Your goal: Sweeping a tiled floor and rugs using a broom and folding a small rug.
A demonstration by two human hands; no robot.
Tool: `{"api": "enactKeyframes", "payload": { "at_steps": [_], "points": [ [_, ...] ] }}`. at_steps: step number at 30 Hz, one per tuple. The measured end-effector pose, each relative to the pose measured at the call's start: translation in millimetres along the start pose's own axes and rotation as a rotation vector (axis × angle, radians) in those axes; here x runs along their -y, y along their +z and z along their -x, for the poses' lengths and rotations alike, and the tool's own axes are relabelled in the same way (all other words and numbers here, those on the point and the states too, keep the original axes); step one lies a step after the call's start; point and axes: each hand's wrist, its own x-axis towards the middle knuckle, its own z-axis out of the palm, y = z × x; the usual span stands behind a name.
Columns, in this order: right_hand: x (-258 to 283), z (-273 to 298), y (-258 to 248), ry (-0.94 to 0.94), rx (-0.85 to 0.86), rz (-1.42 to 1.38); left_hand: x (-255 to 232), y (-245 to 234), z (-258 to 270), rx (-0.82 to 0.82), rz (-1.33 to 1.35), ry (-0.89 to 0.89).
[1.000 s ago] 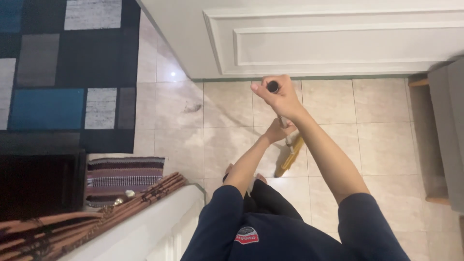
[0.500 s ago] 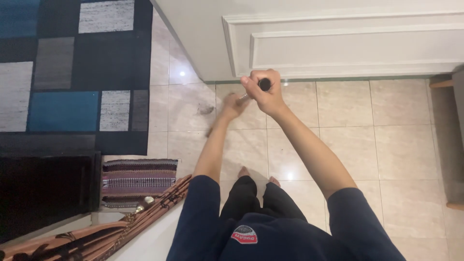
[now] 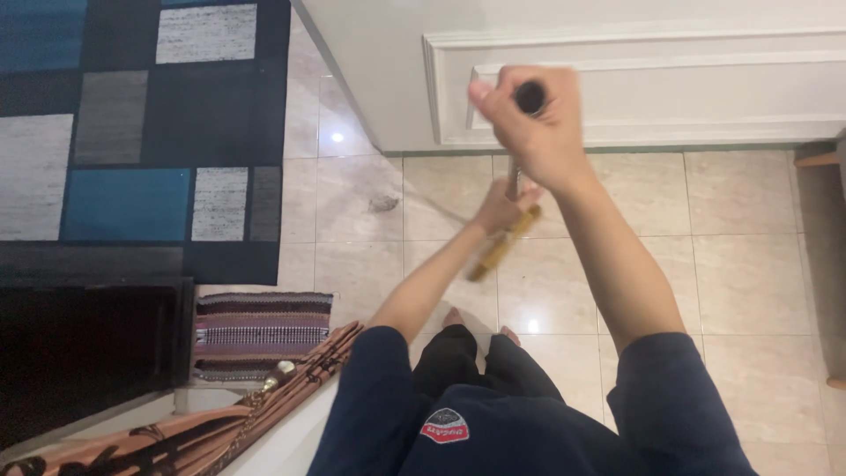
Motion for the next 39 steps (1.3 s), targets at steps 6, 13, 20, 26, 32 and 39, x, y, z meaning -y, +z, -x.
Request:
{"api": "enactKeyframes", "payload": {
  "at_steps": [6, 13, 20, 26, 32, 39],
  "points": [
    [-100, 0, 18, 0.164, 0.100, 0.059, 97, 5, -27, -0.048, 0.000, 0.392],
    [-115, -2, 36, 0.191, 0.144, -0.197, 121, -87, -28, -0.166, -0.257, 0.166],
    [-123, 30, 3, 0.062, 0.101, -0.367, 96, -113, -16, -0.343, -0.361, 0.297],
    [-69, 92, -60, 0.001, -0.115, -0.332, 64, -62, 1, -0.241, -0.539, 0.455],
    [22, 157, -115, -0.079, -0.220, -0.371, 28, 52, 42, -0.084, -0.555, 0.426],
    [112, 245, -153, -0.074, -0.194, -0.138, 1, 201, 127, 0.248, -0.198, 0.381]
  ]
}}
